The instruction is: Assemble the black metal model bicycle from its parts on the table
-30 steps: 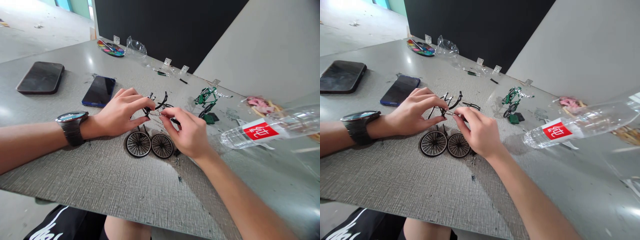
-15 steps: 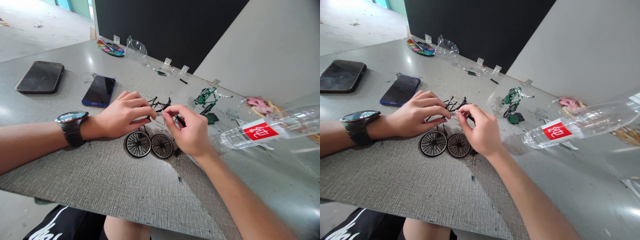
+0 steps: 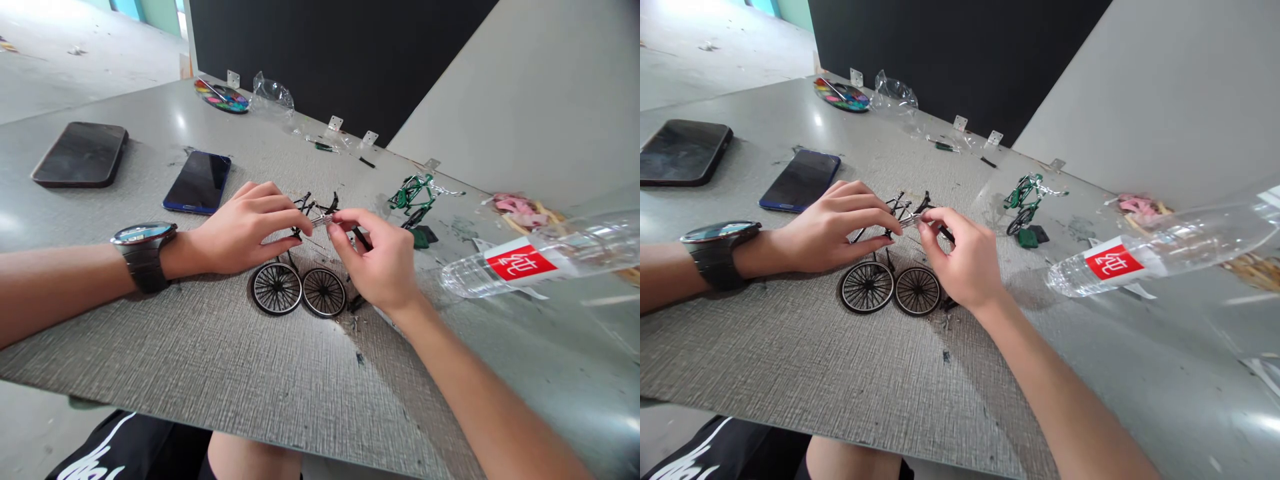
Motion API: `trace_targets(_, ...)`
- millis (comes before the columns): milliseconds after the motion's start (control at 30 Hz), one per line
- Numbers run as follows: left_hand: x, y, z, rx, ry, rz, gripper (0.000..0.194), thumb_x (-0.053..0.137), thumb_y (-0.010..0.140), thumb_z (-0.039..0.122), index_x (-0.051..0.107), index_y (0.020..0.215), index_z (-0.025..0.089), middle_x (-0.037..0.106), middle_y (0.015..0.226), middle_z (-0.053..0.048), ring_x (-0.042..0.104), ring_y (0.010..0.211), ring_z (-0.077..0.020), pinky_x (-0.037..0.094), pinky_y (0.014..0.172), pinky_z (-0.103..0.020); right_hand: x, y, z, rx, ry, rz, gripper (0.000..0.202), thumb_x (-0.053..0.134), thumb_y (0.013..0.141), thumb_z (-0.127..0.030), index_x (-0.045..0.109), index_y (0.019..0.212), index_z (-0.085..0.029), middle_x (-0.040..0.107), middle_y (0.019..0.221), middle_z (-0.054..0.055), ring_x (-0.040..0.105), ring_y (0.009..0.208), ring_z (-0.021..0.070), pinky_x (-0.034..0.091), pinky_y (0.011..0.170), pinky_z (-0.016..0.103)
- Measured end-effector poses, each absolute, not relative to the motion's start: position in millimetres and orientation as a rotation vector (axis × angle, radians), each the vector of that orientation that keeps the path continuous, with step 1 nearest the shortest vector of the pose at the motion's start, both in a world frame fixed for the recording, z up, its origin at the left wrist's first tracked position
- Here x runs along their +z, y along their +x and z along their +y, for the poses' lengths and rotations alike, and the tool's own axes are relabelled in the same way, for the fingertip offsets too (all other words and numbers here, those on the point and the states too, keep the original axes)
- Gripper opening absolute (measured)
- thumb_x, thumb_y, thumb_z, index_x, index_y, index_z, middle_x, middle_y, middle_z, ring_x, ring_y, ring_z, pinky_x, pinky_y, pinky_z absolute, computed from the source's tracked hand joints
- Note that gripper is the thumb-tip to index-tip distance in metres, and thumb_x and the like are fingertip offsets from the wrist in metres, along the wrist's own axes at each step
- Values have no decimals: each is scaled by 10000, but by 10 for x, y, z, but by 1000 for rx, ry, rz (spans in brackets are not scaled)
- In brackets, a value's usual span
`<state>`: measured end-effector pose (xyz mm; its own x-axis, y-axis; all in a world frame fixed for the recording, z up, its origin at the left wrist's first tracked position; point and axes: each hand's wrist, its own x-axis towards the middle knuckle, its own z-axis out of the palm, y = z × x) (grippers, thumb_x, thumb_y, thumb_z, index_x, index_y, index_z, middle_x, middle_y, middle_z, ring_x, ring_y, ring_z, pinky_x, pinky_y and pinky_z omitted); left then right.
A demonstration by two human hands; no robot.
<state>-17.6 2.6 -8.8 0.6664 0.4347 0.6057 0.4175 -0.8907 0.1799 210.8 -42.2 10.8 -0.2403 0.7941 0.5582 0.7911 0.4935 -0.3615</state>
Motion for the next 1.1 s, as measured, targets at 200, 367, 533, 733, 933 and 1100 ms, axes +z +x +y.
trace_targets(200,-84,-172,22,1045,2843,727,193,542,952,291,685,1075,247,690,943,-44,554,934,-212,406,897,-370,154,2078,-474,-184,-1267,-2051,166,538,948,-321,658,1010,-224,725,840,32,661,694,158,490,615,295)
trace_targets(367,-87,-169,26,1033,2838,725,188,548,946,293,689,1063,249,697,954,-44,559,939,-209,405,897,-372,256,2237,-402,-367,-1360,-2077,173,550,937,-348,673,971,-231,705,801,41,629,663,176,445,590,323)
trace_targets(533,-87,-163,26,1017,2833,738,171,551,947,288,685,1045,246,705,954,-38,567,946,-209,404,895,-367,396,2617,-228,-270,-1594,-2277,109,630,882,-328,696,878,-241,702,744,19,604,635,178,404,588,331)
trace_targets(733,-86,-162,28,1008,2815,746,171,556,943,297,690,1038,251,705,944,-37,567,930,-204,407,888,-365,358,2670,-187,-25,-1580,-2395,111,607,911,-297,699,874,-246,744,841,16,660,734,187,443,642,337)
trace_targets(933,-98,-160,32,990,2833,758,172,556,937,290,685,1048,258,700,945,-30,564,928,-207,403,896,-362,212,2410,-252,106,-1469,-2441,145,557,948,-297,687,943,-234,749,960,33,679,872,210,483,749,369)
trace_targets(1100,-102,-156,33,998,2833,755,167,558,934,278,687,1037,251,702,939,-32,561,932,-209,399,900,-366,119,2307,-294,177,-1510,-2453,117,570,935,-288,667,933,-224,734,952,40,667,860,213,489,741,368)
